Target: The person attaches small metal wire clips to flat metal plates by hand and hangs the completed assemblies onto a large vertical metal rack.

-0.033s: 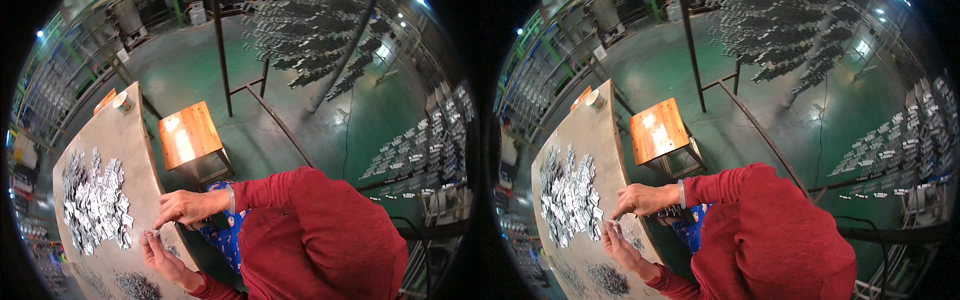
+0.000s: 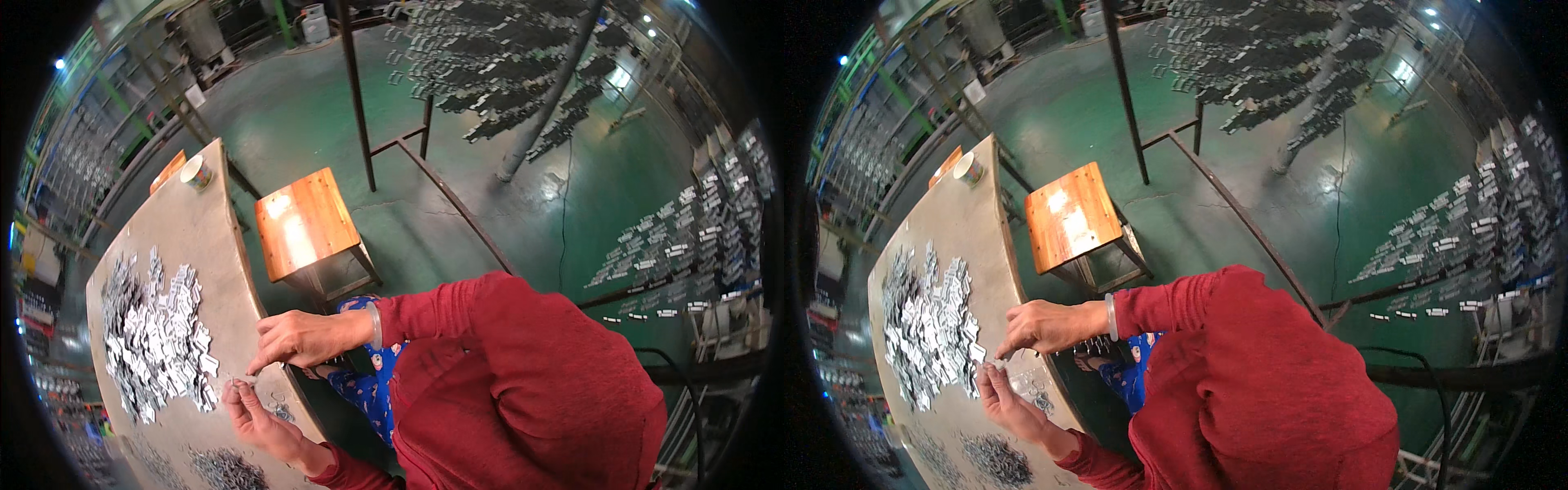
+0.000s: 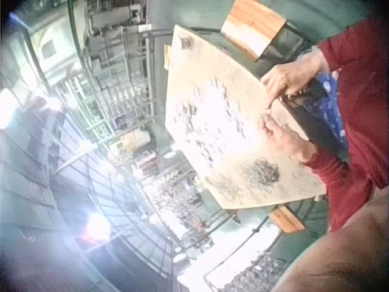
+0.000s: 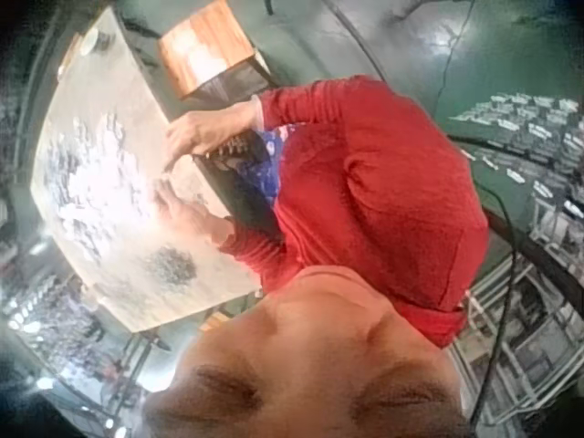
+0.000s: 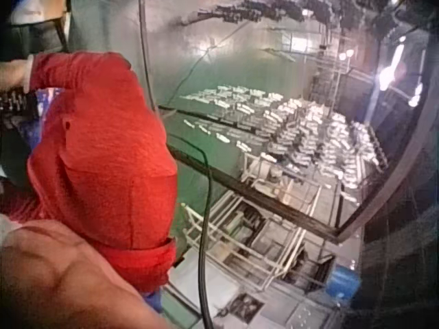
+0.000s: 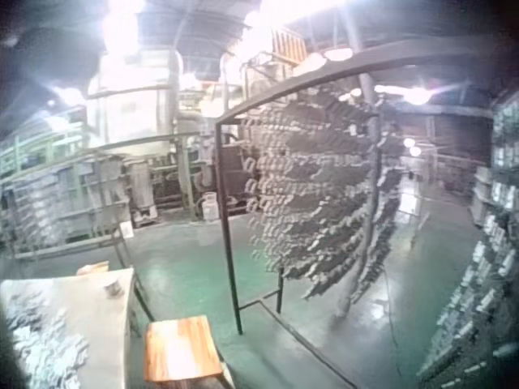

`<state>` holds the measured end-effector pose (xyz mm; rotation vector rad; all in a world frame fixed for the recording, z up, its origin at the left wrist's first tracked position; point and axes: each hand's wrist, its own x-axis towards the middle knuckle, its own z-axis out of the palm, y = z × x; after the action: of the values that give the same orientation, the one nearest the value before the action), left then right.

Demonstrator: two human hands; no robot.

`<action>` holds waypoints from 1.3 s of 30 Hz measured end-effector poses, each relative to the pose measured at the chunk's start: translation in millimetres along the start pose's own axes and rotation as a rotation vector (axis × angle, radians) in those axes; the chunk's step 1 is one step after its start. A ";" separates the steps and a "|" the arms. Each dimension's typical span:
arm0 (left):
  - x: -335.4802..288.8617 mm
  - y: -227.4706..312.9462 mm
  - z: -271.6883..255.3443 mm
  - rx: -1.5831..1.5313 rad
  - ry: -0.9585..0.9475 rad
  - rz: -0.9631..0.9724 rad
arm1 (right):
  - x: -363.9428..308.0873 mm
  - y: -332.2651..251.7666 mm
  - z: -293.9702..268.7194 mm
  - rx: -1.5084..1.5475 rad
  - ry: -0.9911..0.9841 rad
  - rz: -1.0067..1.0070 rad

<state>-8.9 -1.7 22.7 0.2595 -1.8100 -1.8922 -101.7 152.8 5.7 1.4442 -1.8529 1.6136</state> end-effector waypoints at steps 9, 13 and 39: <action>26.8 58.0 75.0 0.256 -0.023 0.371 | 32.5 -34.9 -48.8 -0.057 0.255 -0.063; 28.8 83.3 106.0 0.138 -0.142 0.465 | 48.2 -55.8 -73.9 -0.095 0.407 -0.177; 38.3 -152.2 38.7 0.066 -0.534 -0.571 | 44.4 -236.9 -412.3 -0.436 1.041 -0.171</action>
<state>-93.9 12.0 -114.1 0.3466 -2.3325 -2.4717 -85.1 519.4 311.3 0.3912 -1.2687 1.3365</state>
